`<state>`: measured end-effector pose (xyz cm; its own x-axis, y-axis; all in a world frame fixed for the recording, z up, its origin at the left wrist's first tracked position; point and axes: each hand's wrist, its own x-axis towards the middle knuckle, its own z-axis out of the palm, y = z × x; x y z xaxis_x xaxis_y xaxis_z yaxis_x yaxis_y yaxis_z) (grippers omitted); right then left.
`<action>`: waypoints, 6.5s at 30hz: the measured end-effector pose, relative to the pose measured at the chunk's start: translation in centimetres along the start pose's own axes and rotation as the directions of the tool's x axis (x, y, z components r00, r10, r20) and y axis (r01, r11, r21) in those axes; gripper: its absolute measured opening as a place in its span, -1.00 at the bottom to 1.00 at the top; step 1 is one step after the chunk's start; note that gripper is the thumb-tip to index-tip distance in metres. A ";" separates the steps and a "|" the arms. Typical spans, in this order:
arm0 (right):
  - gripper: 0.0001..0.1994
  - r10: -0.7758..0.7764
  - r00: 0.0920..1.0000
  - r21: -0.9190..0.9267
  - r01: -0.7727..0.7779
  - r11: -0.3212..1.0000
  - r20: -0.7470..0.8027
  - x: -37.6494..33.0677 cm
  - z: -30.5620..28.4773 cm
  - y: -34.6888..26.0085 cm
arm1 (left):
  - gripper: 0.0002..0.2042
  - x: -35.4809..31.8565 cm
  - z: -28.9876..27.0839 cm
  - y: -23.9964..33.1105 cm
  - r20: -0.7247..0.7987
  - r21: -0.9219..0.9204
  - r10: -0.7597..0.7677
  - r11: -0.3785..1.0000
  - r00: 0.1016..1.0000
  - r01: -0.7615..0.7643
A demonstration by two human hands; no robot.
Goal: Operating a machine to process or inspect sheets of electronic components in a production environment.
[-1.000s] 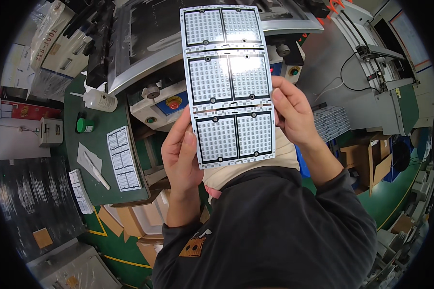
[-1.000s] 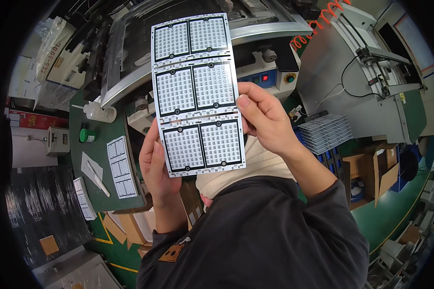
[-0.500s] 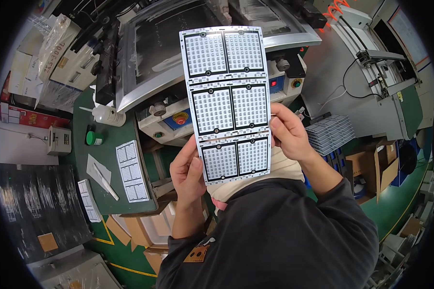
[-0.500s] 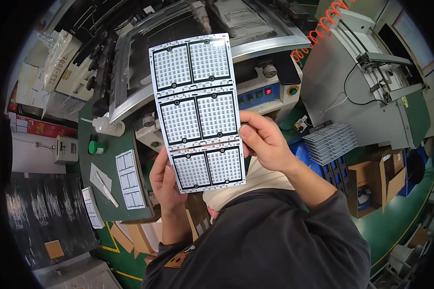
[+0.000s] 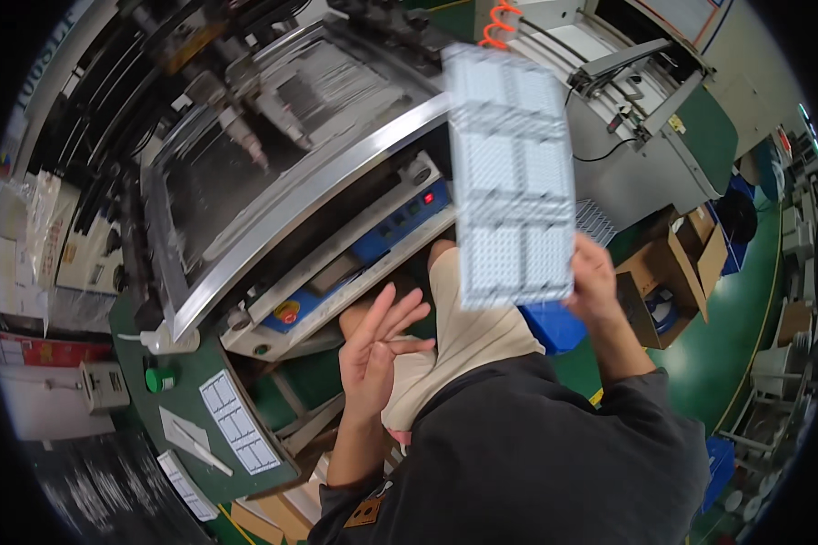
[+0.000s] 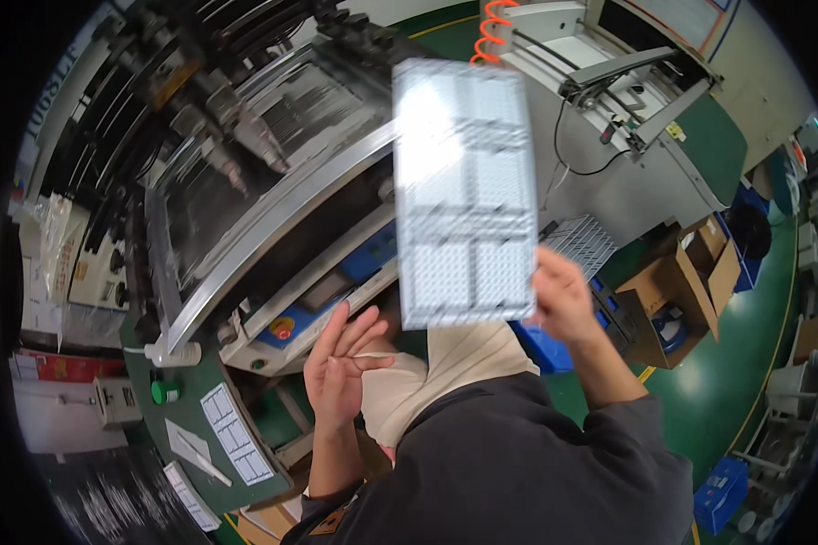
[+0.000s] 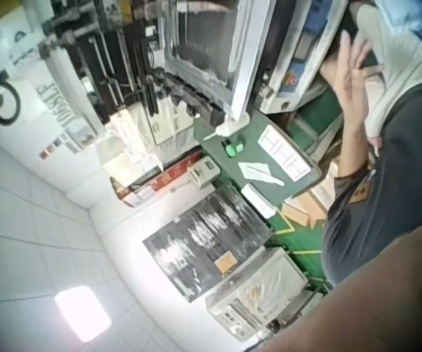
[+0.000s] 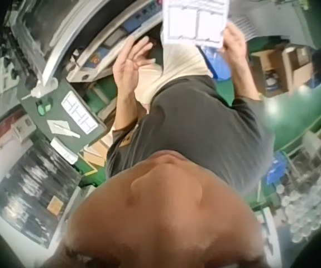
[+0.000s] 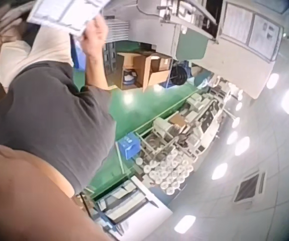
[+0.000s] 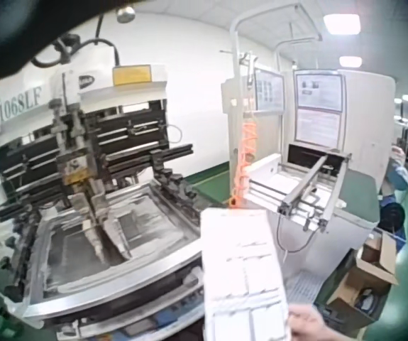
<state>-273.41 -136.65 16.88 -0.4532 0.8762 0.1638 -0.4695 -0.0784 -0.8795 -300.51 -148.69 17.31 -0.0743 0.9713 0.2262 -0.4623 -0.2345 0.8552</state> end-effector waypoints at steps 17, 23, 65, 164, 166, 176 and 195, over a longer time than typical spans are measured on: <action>-0.86 -0.331 0.684 -0.136 0.325 0.936 -0.650 9.8 -12.0 -4.4 | -0.59 -0.4 -1.7 -3.0 -0.049 0.195 -0.130 0.971 0.990 0.137; -0.86 -0.340 0.711 -0.123 0.340 0.932 -0.616 10.4 -13.3 -4.2 | -0.63 -0.6 -2.6 -3.5 -0.115 0.176 -0.153 0.969 0.982 0.172; -0.74 0.861 0.356 -0.556 -0.659 0.507 0.364 0.2 9.5 20.0 | -0.63 -21.2 -19.0 5.3 -0.502 0.530 0.710 -0.199 0.494 0.825; -0.40 0.269 0.682 -0.734 0.630 0.254 0.680 36.0 17.5 4.2 | -0.72 -18.1 -9.1 -2.3 -0.614 0.013 -0.181 0.971 0.769 0.240; -0.40 0.161 0.713 -0.731 0.667 0.141 0.682 36.7 17.2 3.8 | -0.71 -17.6 -8.0 -1.7 -0.501 -0.171 -0.417 0.907 0.759 0.386; -0.35 -0.180 0.749 -0.754 0.560 -0.343 0.638 35.3 16.3 1.1 | -0.70 -16.0 -8.8 -1.8 -0.437 -0.119 -0.431 0.898 0.789 0.424; -0.08 0.323 0.716 -0.765 0.642 0.045 0.619 26.0 15.7 1.2 | -0.61 -11.4 -9.9 10.1 -0.252 -0.167 -0.240 0.965 0.937 0.202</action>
<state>-297.62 -121.42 27.12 -0.9452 0.3073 0.1099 0.2679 0.9229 -0.2766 -313.04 -161.69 18.74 -0.1817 0.9771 -0.1107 -0.6089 -0.0234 0.7929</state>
